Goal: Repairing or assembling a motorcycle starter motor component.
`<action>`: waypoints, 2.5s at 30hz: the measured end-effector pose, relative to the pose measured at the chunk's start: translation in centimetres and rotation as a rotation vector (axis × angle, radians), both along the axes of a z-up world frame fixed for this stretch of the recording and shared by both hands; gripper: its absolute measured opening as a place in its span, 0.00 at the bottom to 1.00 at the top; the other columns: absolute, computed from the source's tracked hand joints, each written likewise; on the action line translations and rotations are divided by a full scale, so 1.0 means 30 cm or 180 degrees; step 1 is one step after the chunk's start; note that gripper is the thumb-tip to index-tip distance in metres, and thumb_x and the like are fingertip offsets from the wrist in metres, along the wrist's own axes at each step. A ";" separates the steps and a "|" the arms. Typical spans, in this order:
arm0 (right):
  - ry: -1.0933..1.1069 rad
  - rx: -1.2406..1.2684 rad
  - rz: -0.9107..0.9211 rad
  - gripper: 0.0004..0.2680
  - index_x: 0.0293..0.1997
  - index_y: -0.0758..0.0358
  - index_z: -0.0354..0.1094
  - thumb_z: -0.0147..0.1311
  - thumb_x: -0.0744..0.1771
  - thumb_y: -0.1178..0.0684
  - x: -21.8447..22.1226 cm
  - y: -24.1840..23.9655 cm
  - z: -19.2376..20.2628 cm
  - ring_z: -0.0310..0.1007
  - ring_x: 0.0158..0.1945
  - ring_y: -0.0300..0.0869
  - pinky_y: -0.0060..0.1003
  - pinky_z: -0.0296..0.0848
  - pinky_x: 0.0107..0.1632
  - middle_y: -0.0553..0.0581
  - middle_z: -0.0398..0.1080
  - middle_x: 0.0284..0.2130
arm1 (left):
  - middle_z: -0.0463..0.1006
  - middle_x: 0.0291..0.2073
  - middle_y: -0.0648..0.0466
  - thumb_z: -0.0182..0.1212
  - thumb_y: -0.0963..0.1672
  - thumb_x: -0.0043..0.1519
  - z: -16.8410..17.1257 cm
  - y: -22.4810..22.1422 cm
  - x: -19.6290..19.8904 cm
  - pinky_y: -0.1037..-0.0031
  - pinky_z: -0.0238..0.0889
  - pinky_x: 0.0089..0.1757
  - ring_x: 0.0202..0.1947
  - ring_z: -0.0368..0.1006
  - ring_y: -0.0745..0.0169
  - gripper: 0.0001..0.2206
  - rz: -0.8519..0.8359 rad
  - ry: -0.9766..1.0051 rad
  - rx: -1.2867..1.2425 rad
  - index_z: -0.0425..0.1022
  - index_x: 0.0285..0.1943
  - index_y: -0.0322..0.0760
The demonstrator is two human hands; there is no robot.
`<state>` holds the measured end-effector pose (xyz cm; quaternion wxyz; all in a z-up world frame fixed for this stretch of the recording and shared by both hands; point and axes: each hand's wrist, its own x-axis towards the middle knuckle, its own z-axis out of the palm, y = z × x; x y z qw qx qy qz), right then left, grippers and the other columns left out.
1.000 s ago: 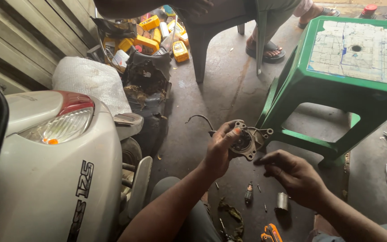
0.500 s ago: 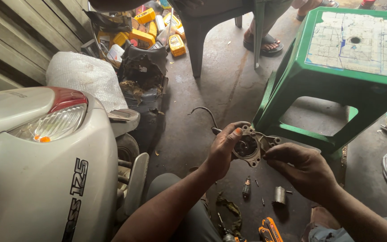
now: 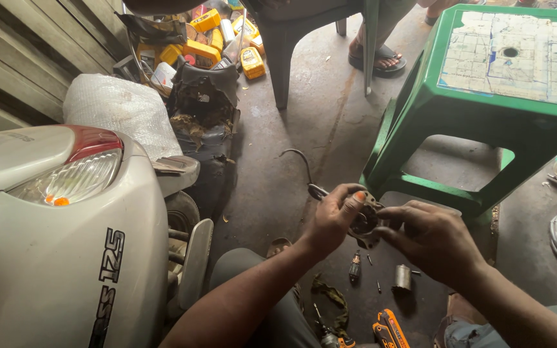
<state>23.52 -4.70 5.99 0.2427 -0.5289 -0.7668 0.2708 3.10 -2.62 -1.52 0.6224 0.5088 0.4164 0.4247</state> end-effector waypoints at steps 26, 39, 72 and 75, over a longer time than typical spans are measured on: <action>0.0139 0.0484 0.0191 0.06 0.44 0.61 0.77 0.62 0.65 0.55 0.055 0.008 -0.033 0.80 0.33 0.41 0.36 0.78 0.37 0.56 0.78 0.33 | 0.79 0.45 0.51 0.50 0.51 0.72 -0.039 -0.019 0.032 0.74 0.68 0.50 0.47 0.74 0.67 0.21 -0.0169 -0.0050 -0.0042 0.73 0.59 0.28; 0.1198 0.0207 0.0129 0.04 0.45 0.63 0.74 0.60 0.67 0.59 0.103 -0.004 0.038 0.78 0.48 0.39 0.30 0.79 0.50 0.57 0.75 0.47 | 0.72 0.56 0.44 0.58 0.42 0.56 0.038 -0.027 0.000 0.64 0.71 0.54 0.54 0.73 0.56 0.34 -0.0770 -0.1143 -0.0857 0.54 0.74 0.31; 0.0045 0.0595 0.0387 0.11 0.45 0.57 0.79 0.65 0.60 0.53 0.051 -0.018 -0.039 0.80 0.32 0.46 0.39 0.78 0.36 0.56 0.76 0.31 | 0.77 0.48 0.48 0.53 0.50 0.66 0.005 -0.026 0.032 0.70 0.73 0.46 0.46 0.76 0.63 0.24 -0.0393 -0.0362 -0.0547 0.67 0.64 0.29; -0.0212 0.0786 0.0241 0.13 0.45 0.58 0.79 0.68 0.59 0.51 0.025 -0.022 -0.015 0.78 0.31 0.47 0.41 0.77 0.35 0.55 0.74 0.27 | 0.77 0.48 0.48 0.53 0.50 0.64 0.014 -0.019 0.040 0.69 0.74 0.43 0.44 0.78 0.61 0.24 -0.0324 -0.0122 -0.0574 0.64 0.65 0.31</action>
